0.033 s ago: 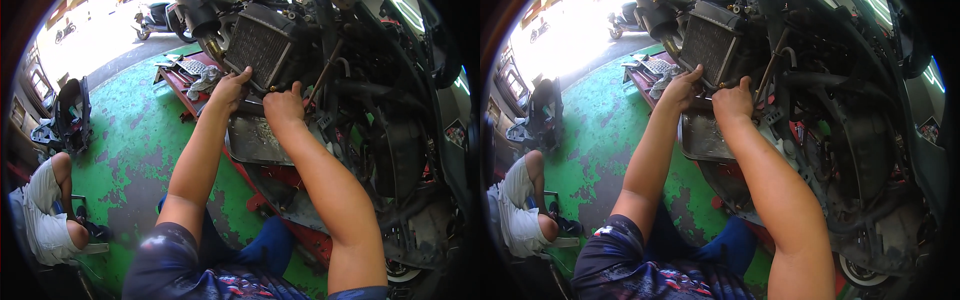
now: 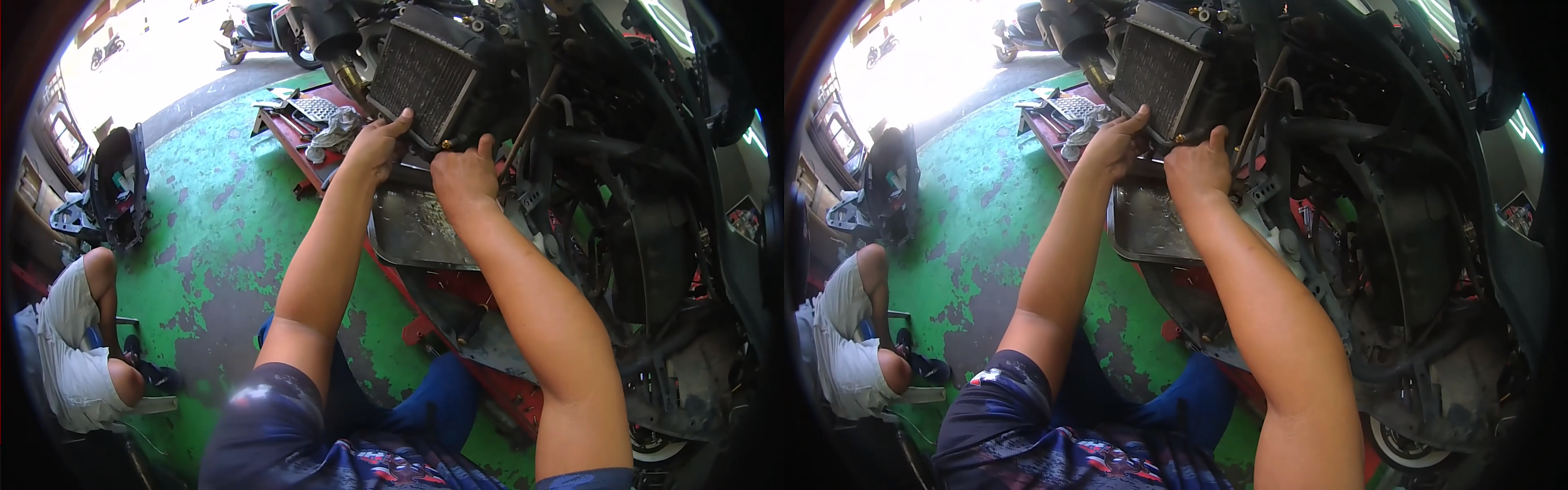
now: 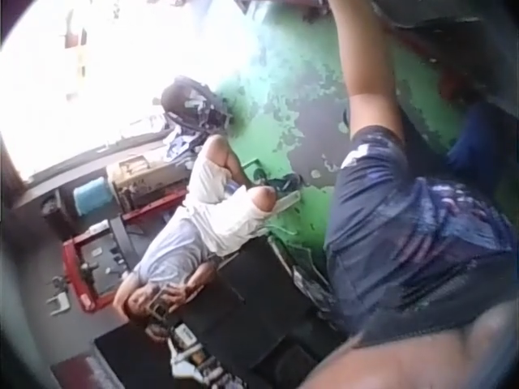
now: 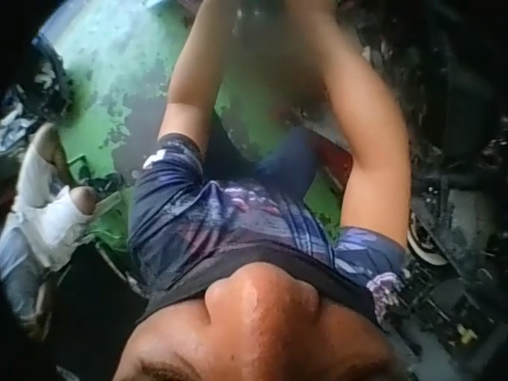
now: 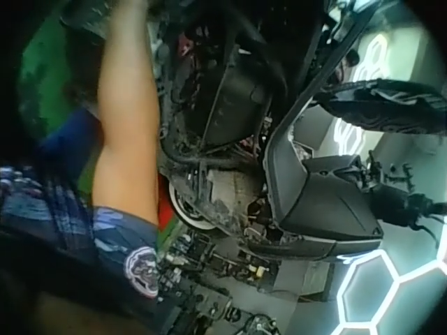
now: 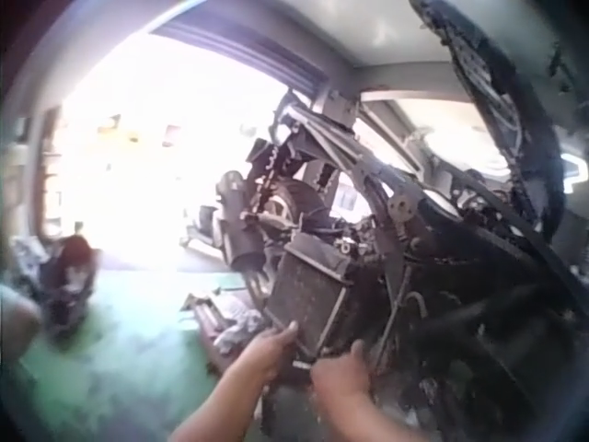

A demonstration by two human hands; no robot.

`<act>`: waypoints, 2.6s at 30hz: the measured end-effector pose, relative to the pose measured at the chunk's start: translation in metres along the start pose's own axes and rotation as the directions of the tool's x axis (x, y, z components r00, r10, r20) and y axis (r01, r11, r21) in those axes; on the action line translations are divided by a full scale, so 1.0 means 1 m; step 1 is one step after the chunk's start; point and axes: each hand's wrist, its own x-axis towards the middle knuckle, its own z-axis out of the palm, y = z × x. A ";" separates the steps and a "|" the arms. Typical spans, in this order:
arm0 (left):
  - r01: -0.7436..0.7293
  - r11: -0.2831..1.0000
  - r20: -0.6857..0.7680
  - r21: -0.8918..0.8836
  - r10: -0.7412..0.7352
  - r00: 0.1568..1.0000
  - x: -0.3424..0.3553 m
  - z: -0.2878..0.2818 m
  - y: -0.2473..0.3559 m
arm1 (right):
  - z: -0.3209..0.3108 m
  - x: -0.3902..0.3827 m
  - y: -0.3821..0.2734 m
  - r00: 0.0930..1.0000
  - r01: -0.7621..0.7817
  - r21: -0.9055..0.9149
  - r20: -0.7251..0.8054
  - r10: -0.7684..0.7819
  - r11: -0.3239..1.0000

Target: Repairing the cooling system of a motorcycle by inspecting and adjusting the radiator and reservoir.

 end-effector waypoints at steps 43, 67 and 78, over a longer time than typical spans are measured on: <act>0.005 0.999 -0.016 0.039 -0.004 1.000 -0.018 0.012 0.018 | -0.004 -0.003 0.024 0.992 0.111 0.181 0.042 -0.120 0.977; -0.045 0.998 0.009 0.054 0.045 0.999 -0.011 0.005 0.007 | -0.002 -0.001 0.021 0.992 0.124 0.130 0.009 -0.127 0.984; -0.051 0.997 0.026 0.062 0.050 0.998 -0.015 0.011 0.011 | 0.010 -0.008 0.015 0.988 0.102 0.123 -0.128 -0.086 0.987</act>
